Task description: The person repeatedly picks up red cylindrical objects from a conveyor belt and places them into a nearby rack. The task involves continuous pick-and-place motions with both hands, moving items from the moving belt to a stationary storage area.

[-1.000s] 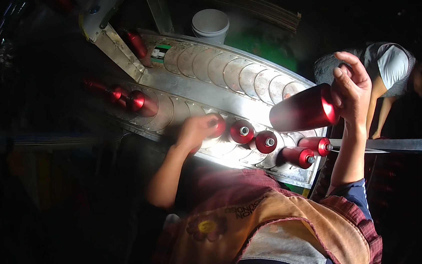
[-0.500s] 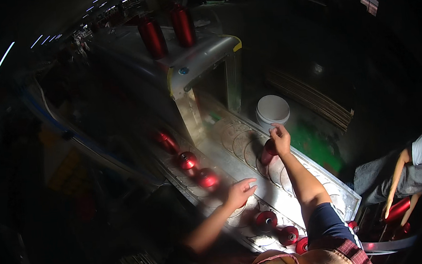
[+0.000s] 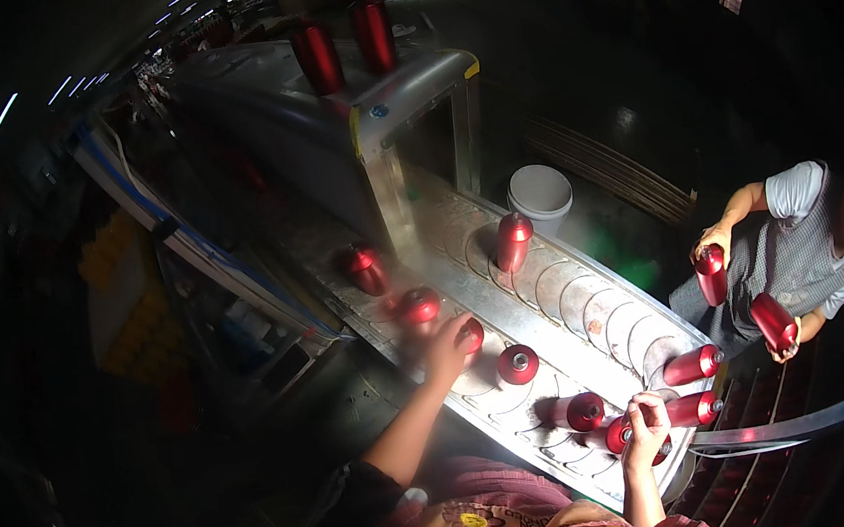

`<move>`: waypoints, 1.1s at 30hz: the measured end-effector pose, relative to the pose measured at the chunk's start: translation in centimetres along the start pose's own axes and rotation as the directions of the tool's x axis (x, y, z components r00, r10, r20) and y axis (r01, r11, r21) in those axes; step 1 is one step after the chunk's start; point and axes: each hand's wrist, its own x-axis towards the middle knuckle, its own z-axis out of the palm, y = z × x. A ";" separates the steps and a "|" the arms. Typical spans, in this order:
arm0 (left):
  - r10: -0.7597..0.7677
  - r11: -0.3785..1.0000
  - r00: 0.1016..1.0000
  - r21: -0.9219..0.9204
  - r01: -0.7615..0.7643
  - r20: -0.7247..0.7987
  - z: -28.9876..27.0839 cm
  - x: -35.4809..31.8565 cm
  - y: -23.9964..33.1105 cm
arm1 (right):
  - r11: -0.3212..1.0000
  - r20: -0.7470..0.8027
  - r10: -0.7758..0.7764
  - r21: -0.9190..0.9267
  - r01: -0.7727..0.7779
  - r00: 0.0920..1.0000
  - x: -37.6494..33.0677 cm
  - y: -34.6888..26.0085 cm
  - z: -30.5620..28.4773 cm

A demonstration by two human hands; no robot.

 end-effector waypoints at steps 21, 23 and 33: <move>-0.315 0.751 0.922 -0.535 0.387 0.224 4.6 -17.4 9.2 | 0.982 0.048 0.022 0.186 -0.031 0.999 -10.4 -3.2 -3.3; -0.232 0.711 0.816 -0.481 0.514 0.529 5.6 -18.3 9.6 | 0.991 0.064 0.022 0.131 -0.031 0.998 -10.0 -2.2 -3.1; 0.134 0.914 0.285 -0.229 0.334 0.949 23.0 -17.7 19.0 | 0.977 -0.630 0.153 0.211 -0.022 0.762 -15.2 -2.8 -18.7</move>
